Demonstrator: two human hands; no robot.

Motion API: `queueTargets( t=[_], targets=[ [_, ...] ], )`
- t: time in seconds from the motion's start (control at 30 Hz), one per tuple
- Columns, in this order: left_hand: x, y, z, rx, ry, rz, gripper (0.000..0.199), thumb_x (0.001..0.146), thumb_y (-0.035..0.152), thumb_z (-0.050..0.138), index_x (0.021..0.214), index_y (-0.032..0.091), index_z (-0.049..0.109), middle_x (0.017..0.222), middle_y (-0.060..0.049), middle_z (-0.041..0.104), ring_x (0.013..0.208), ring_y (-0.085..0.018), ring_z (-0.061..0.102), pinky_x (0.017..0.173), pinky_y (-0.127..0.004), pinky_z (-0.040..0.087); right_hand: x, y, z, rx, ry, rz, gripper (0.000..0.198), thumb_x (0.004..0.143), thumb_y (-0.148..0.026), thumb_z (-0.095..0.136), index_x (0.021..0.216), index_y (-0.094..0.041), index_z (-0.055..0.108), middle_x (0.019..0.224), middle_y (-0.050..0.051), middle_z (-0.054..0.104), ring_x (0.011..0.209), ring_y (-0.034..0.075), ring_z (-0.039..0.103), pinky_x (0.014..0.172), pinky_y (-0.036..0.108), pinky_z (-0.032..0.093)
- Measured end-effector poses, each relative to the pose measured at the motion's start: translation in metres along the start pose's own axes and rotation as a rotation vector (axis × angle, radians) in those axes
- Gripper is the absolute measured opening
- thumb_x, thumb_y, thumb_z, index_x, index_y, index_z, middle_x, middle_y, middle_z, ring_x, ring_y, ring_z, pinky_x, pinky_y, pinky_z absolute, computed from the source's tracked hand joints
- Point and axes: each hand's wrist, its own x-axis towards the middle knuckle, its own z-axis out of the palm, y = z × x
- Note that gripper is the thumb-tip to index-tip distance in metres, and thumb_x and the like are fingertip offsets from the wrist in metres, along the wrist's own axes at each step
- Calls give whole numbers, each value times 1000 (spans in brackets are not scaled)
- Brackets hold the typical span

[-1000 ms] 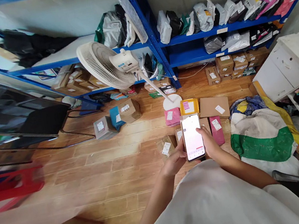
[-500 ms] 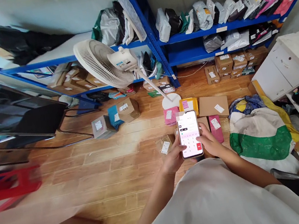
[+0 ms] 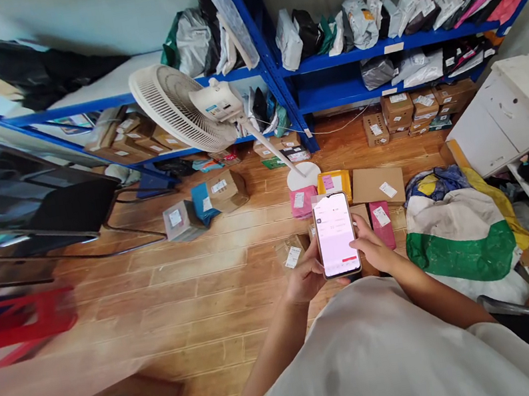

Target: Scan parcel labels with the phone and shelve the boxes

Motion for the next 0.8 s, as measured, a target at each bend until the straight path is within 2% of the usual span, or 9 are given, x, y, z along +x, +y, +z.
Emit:
queueTargets(
  t=[0.17, 0.3, 0.47, 0.67, 0.8],
  targets=[
    [-2, -3, 0, 61, 12, -19, 111, 61, 9, 62, 161, 36, 24, 147, -7, 57, 112, -31, 64, 64, -28, 59, -1, -1, -1, -11, -4, 4, 59, 58, -26, 65, 116, -30, 57, 103, -1, 72, 93, 25, 66, 78, 37, 55],
    [-2, -3, 3, 97, 86, 6, 107, 60, 10, 67, 159, 31, 30, 145, -9, 58, 118, -32, 61, 66, -25, 57, 0, 5, -1, -6, -5, -34, 53, 62, -27, 68, 114, -29, 59, 106, 0, 73, 96, 25, 67, 83, 38, 56],
    [-1, -1, 4, 5, -28, -4, 102, 59, 17, 59, 157, 30, 33, 153, -8, 50, 120, -33, 60, 64, -26, 58, 1, 16, -6, -37, 30, -104, 42, 74, -29, 72, 114, -29, 58, 107, 1, 74, 100, 24, 69, 88, 37, 55],
    [6, -13, -9, -5, -21, -40, 100, 65, 18, 59, 159, 32, 28, 149, -7, 53, 119, -32, 60, 68, -30, 59, -1, 28, -16, 60, -80, -68, 78, 52, -18, 87, 122, -28, 53, 117, 6, 73, 109, 29, 69, 91, 42, 56],
    [17, -29, -16, -34, -76, -140, 80, 78, 29, 64, 153, 31, 39, 144, -8, 57, 116, -30, 62, 75, -33, 59, 2, 47, -30, 302, 30, 65, 66, 52, -26, 80, 114, -28, 59, 110, 7, 76, 104, 31, 72, 84, 41, 59]
  ],
)
